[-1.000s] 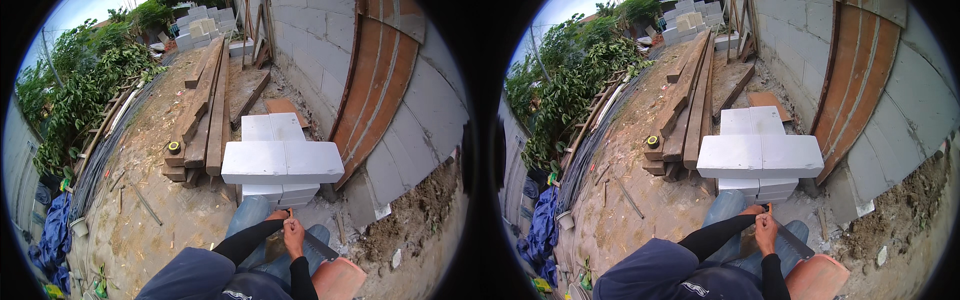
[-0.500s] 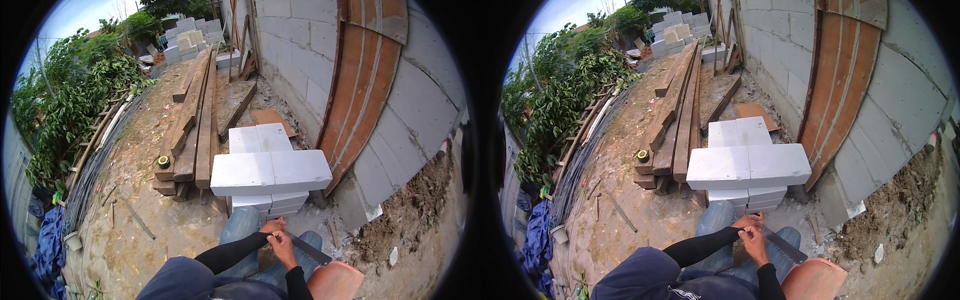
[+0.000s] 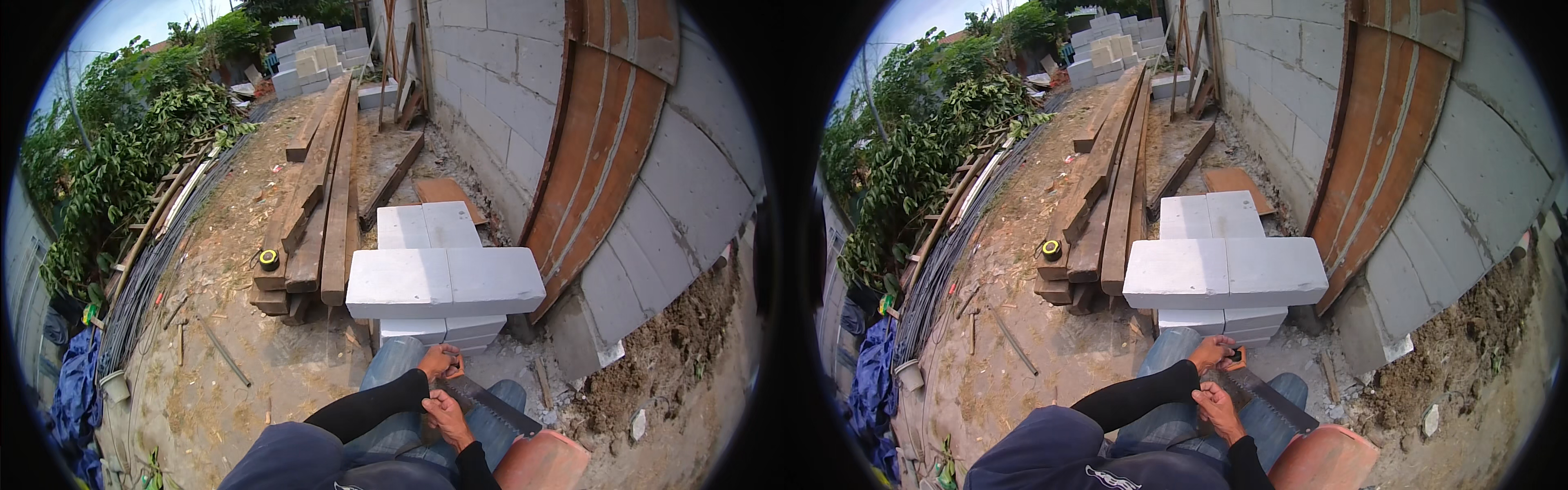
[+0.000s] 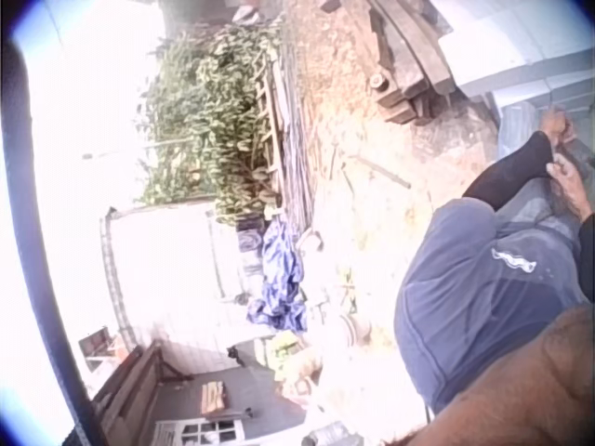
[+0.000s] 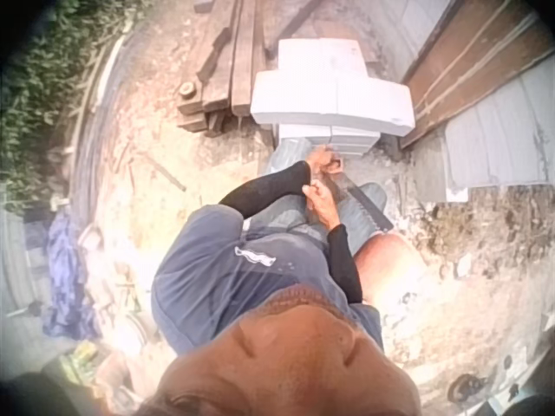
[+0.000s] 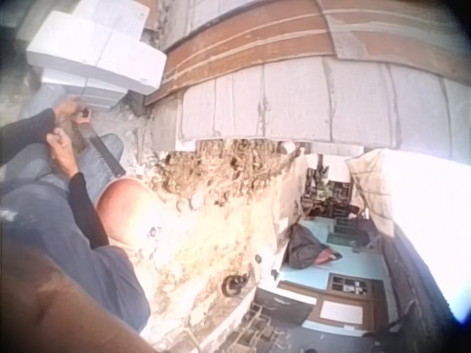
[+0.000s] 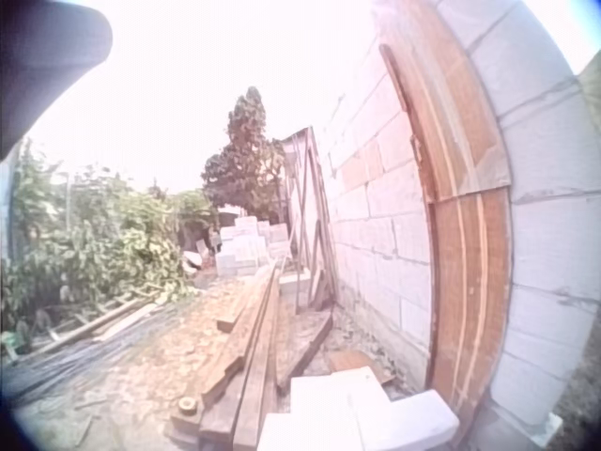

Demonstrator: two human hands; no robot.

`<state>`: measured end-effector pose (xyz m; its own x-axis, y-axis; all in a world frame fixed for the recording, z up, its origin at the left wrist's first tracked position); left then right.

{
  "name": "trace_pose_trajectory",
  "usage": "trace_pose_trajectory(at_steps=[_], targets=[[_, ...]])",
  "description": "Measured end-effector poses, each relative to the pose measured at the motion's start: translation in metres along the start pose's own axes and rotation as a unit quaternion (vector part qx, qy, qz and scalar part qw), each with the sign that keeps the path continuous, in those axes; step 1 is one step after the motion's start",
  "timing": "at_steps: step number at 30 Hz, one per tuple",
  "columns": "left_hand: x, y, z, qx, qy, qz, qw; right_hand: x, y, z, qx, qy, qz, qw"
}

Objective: The person measures a brick using a tape measure and then cuts the brick with a hand saw while sitting on the ground.

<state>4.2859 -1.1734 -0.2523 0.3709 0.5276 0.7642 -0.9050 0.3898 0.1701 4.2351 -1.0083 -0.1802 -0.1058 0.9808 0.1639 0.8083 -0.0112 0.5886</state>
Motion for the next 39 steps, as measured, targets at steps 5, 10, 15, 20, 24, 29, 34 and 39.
trace_pose_trajectory(at_steps=[5, 10, 15, 20, 24, 29, 34, 39], targets=[[0.023, 0.009, 0.0, 0.261, -0.086, -0.085, 0.958, -0.01, 0.016, -0.011, 0.312, -0.042, -0.078, 0.946], [0.017, -0.005, -0.02, 0.122, -0.015, 0.021, 0.992, -0.014, -0.001, -0.025, 0.088, -0.062, 0.016, 0.994], [0.003, 0.011, -0.058, -0.432, 0.26, 0.024, 0.863, -0.035, 0.021, -0.039, 0.159, -0.055, 0.07, 0.983], [-0.006, 0.014, -0.053, -0.432, 0.261, -0.011, 0.863, -0.04, 0.012, -0.036, 0.49, -0.123, 0.132, 0.853], [-0.003, -0.004, -0.03, -0.263, 0.281, -0.009, 0.923, -0.028, -0.003, -0.044, 0.467, -0.138, 0.223, 0.845], [0.068, 0.02, -0.01, -0.264, 0.173, 0.06, 0.947, -0.032, -0.062, -0.053, 0.199, -0.198, 0.333, 0.9], [0.187, 0.058, -0.02, -0.435, 0.239, -0.147, 0.855, -0.057, -0.053, -0.072, 0.064, -0.214, 0.308, 0.925], [0.197, 0.059, -0.027, -0.401, 0.4, -0.076, 0.821, -0.057, -0.045, -0.059, 0.019, -0.15, 0.293, 0.944]])
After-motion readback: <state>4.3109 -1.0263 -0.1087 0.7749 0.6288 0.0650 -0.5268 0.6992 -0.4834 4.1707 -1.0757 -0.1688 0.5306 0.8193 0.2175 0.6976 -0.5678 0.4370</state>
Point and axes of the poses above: each hand's wrist, its own x-axis away from the middle knuckle, its own y-axis out of the palm, z = x × y, the point moved 3 cm from there along -x, towards the middle knuckle, and after that the axes turned 12 degrees about -y, right-handed, at the moved point
